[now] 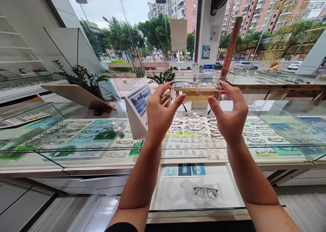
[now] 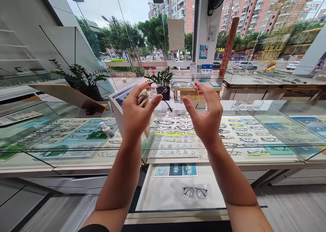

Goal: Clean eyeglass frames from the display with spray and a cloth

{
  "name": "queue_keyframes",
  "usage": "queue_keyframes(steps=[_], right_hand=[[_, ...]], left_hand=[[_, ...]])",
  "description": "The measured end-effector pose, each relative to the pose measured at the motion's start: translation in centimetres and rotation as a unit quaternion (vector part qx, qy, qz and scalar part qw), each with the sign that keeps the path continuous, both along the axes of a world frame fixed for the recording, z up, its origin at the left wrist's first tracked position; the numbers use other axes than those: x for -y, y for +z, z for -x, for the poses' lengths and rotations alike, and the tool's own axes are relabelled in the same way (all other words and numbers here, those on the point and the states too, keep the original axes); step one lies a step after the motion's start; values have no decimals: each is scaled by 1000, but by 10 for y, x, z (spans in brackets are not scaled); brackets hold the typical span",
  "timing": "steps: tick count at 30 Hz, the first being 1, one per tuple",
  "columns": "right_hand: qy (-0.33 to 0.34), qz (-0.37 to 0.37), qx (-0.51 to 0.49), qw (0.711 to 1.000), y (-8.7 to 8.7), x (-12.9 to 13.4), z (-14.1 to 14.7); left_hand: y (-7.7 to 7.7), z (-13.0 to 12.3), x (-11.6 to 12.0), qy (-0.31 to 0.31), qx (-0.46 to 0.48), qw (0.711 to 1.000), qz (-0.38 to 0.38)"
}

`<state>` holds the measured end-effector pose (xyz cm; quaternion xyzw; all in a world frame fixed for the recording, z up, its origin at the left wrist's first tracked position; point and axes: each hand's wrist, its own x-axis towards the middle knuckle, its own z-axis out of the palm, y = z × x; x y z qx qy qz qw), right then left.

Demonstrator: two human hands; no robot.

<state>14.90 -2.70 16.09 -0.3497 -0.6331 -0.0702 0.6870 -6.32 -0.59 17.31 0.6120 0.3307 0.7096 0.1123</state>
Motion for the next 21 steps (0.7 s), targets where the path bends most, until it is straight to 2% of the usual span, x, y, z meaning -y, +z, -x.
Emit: queue_keyframes(steps=[4, 8, 16, 21], right_hand=[[17, 7, -6, 1000, 0, 1, 0], [1, -5, 3, 1000, 1, 2, 0], [-24, -84, 33, 996, -2, -8, -2], [-31, -76, 36, 996, -2, -8, -2]], left_hand=[[0, 1, -1, -12, -4, 1000, 6], [0, 1, -3, -9, -5, 1000, 11], [-3, 3, -13, 19, -35, 999, 9], [-5, 4, -18, 21, -40, 999, -11]])
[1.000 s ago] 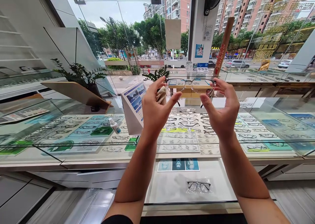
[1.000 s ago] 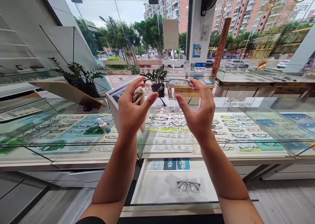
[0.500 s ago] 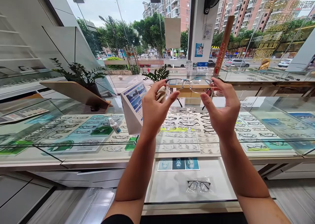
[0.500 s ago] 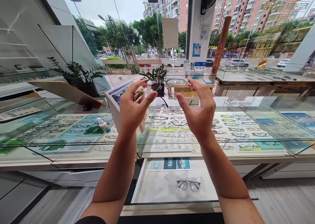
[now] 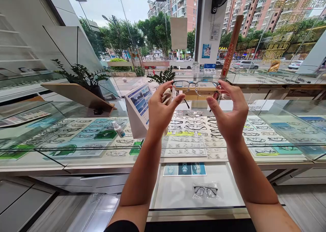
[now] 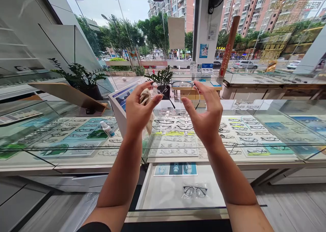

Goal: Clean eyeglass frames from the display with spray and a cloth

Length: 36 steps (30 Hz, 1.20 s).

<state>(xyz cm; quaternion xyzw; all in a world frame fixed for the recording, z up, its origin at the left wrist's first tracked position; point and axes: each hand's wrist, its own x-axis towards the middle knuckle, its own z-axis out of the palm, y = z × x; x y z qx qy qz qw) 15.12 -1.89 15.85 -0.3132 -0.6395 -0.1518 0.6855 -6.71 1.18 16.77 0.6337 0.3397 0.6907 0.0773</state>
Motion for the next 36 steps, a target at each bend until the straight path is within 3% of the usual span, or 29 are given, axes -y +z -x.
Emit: queue_keyframes(steps=[17, 28, 36], right_hand=[[39, 103, -28, 993, -10, -15, 1], [47, 92, -42, 994, -11, -18, 1], [24, 78, -58, 995, -11, -18, 2]], left_hand=[[0, -12, 13, 138, -33, 983, -113], [-3, -17, 11, 149, -20, 977, -154], [-6, -24, 8, 150, -12, 979, -138]])
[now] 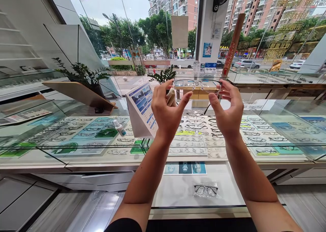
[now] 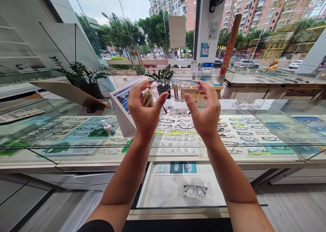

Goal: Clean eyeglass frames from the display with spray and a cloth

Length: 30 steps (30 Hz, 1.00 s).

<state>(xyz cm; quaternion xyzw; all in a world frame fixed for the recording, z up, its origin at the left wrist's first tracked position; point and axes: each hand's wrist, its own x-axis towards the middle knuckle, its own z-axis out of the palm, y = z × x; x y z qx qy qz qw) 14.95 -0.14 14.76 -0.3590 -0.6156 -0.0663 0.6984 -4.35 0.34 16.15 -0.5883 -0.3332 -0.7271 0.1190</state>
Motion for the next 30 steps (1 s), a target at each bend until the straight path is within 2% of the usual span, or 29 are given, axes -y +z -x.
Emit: queue_keyframes(steps=[7, 16, 24, 30], right_hand=[[-31, -41, 23, 998, 0, -2, 0], [-56, -67, 47, 995, -1, -4, 2], [-59, -79, 52, 994, -1, -5, 2], [-60, -87, 57, 993, 0, -5, 3]], left_hand=[[-2, 4, -5, -27, -8, 999, 25], [-11, 6, -21, -12, -15, 999, 26], [-14, 0, -23, -60, 18, 997, 42], [-15, -2, -24, -54, 32, 997, 52]])
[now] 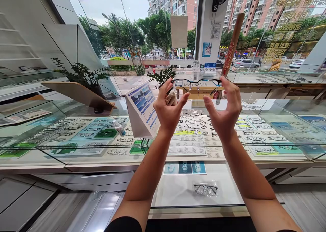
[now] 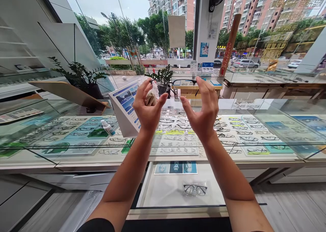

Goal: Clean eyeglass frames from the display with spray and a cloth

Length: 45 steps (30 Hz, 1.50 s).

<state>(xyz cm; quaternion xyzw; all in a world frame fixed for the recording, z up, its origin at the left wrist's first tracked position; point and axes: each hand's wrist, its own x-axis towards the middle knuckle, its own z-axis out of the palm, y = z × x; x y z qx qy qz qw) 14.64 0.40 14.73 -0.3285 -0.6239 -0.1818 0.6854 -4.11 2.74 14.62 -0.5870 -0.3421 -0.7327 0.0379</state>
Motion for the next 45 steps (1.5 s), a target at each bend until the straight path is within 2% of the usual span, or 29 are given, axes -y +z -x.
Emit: queue_keyframes(steps=[5, 13, 16, 23, 29, 35, 40, 45], right_hand=[[6, 14, -1, 1000, -2, -3, -1], [51, 41, -12, 998, -1, -6, -1], [62, 45, -13, 997, -1, -6, -1], [84, 16, -30, 996, -5, -8, 1], [95, 9, -78, 992, -4, -11, 0], [206, -12, -159, 965, 3, -10, -3], [284, 45, -172, 942, 4, -9, -5], [340, 83, -184, 918, 3, -9, -10]], left_hand=[[0, 1, 0, 38, -15, 999, -16], [0, 2, 2, 43, -14, 998, -34], [-1, 3, 1, 64, -27, 997, -39], [-9, 10, -10, 109, -36, 990, -78], [-12, 10, -13, 106, -37, 991, -74], [-9, 6, -10, 47, -48, 996, -55], [-11, 5, -16, 30, -40, 999, -21], [-14, 6, -22, 17, -46, 997, -52]])
